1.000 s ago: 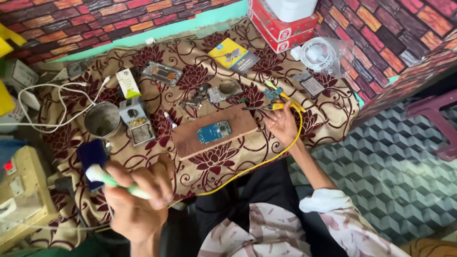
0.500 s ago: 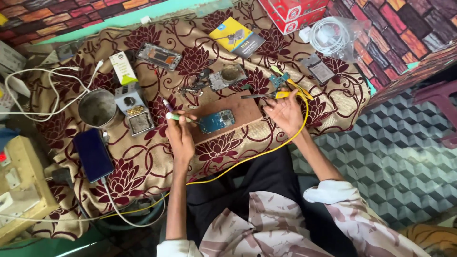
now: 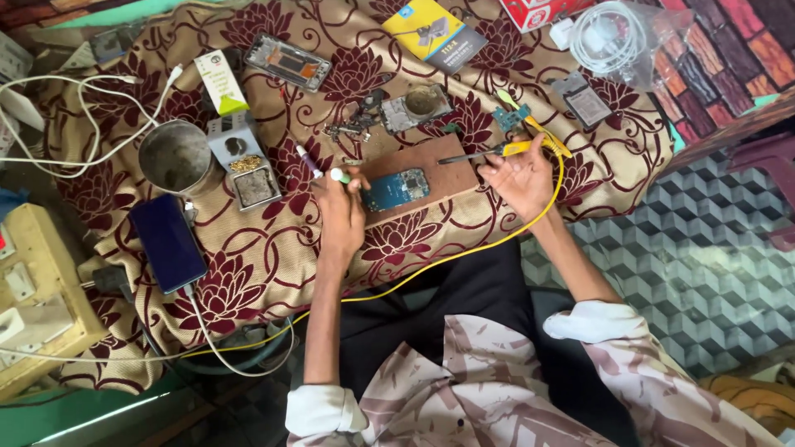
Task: The person uses a soldering iron and solder wire to reflow or attach components on a small blue circuit board. They repeatedly apply heat and solder to specific points on the board while holding it steady with the other hand.
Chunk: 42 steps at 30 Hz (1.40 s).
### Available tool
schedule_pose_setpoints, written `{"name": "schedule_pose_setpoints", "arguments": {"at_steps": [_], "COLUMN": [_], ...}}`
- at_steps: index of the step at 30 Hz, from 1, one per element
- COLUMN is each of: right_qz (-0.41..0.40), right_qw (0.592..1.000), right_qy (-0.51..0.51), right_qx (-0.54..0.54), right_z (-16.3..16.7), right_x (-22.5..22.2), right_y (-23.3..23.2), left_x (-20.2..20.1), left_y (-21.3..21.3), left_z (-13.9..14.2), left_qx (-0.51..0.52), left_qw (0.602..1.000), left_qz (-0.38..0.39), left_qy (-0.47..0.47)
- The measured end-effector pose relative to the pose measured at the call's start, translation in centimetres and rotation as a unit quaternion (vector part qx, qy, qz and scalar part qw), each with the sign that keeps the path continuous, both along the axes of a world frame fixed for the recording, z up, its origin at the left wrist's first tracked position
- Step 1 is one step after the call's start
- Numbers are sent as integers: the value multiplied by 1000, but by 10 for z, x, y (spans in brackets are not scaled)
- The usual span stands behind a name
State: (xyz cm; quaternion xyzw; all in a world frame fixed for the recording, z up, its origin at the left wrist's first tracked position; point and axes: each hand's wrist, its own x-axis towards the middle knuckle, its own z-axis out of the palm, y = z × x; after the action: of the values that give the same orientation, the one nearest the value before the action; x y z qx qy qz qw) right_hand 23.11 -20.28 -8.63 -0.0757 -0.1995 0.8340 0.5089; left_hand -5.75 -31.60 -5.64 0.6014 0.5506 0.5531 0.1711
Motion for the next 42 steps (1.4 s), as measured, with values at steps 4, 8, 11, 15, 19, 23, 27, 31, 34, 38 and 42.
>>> {"name": "schedule_pose_setpoints", "arguments": {"at_steps": [4, 8, 11, 15, 19, 23, 27, 31, 34, 38, 42], "right_qz": [-17, -5, -20, -24, -23, -42, -79, -122, -165, -259, -336], "right_qw": [1000, 1000, 999, 999, 1000, 999, 997, 991, 952, 817, 755], "right_qy": [7, 7, -10, -18, -18, 2, 5, -36, -247, -448, -490], "right_qx": [-14, 3, -27, -11, 1, 7, 25, -33, 70, 256, 275], "right_z": [-11, -14, -12, -7, -5, 4, 26, 49, 60, 65, 69], "right_x": [0, -5, -12, -23, -30, -34, -36, -33, -32, -36, -45], "right_y": [3, 4, 5, 3, 2, 1, -2, -3, 2, 12, 20], "left_x": [-5, -11, -17, -26, -32, -30, -25, -18, -10, 1, 6], "left_y": [13, 17, 18, 16, 16, 14, 8, 3, -2, -5, -10], "left_z": [-6, -6, -4, -10, -18, -18, -8, 2, 7, 13, 20], "left_qx": [42, 71, 35, 79, 36, -32, 49, 44, 63, 62, 58], "left_qw": [998, 996, 999, 994, 998, 995, 987, 991, 991, 991, 992], "left_qz": [1, 1, 3, 31, 50, 99, 143, 123, 114, 117, 108], "left_qy": [-52, -58, -21, 62, 13, 3, 59, 13, 33, 26, -7]}}
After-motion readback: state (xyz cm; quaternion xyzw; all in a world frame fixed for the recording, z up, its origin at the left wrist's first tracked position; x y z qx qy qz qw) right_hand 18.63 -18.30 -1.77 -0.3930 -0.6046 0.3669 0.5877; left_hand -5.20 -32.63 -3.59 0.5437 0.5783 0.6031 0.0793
